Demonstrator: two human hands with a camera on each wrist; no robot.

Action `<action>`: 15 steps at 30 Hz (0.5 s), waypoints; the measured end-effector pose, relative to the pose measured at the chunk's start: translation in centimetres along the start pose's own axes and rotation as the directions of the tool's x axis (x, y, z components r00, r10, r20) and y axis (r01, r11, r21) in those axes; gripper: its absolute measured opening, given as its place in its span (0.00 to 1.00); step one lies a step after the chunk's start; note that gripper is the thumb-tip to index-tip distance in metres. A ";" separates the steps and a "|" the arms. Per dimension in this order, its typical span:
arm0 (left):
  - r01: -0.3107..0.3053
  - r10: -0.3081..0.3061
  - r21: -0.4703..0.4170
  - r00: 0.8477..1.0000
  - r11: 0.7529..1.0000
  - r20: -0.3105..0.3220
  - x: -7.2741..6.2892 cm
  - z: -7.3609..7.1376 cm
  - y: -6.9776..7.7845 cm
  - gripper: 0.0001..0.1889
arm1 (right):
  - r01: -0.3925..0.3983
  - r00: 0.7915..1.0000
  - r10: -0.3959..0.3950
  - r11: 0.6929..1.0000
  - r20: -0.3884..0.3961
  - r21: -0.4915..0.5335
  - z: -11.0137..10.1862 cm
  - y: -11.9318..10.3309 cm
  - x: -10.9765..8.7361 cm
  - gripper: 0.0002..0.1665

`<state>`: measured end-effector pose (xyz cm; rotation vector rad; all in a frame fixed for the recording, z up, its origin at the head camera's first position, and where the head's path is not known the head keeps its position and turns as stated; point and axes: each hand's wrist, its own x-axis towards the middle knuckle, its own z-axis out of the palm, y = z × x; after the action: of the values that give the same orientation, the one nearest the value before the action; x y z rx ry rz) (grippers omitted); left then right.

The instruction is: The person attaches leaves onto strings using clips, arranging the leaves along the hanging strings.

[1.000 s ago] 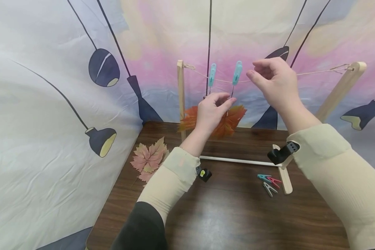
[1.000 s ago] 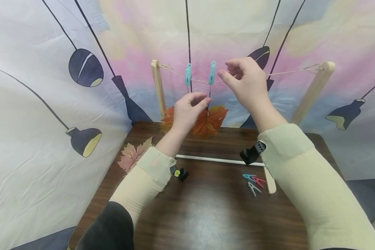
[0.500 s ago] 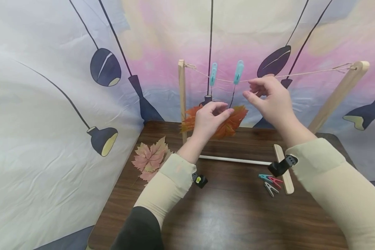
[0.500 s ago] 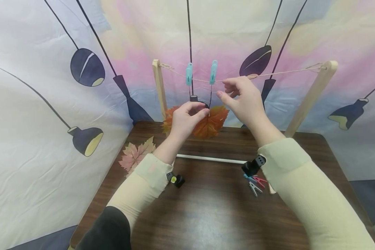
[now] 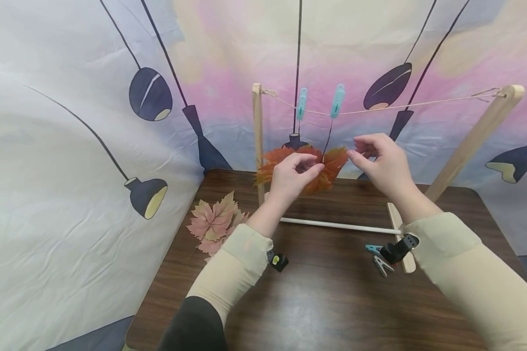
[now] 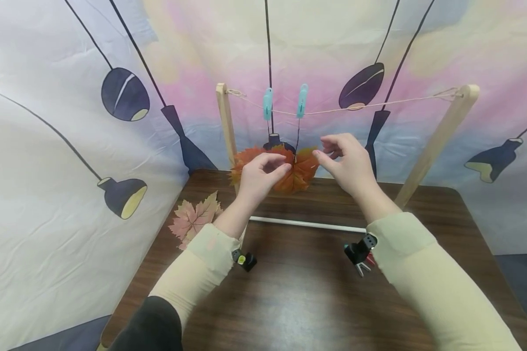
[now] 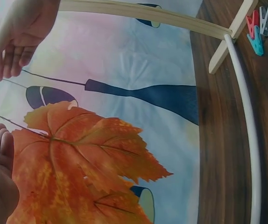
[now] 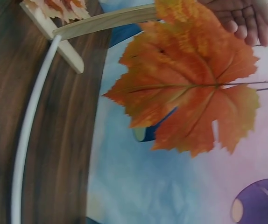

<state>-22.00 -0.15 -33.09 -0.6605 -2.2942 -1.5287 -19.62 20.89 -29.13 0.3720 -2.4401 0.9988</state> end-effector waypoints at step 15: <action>0.046 -0.046 0.018 0.999 0.999 -0.010 -1.6 -0.2 -1.6 0.14 | -0.097 0.993 0.097 0.995 0.072 0.002 0.6 3.9 -3.1 0.22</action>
<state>-21.54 -1.23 -35.03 -0.5978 -2.3286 -1.5266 -18.80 23.43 -33.35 0.2985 -2.5415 1.0498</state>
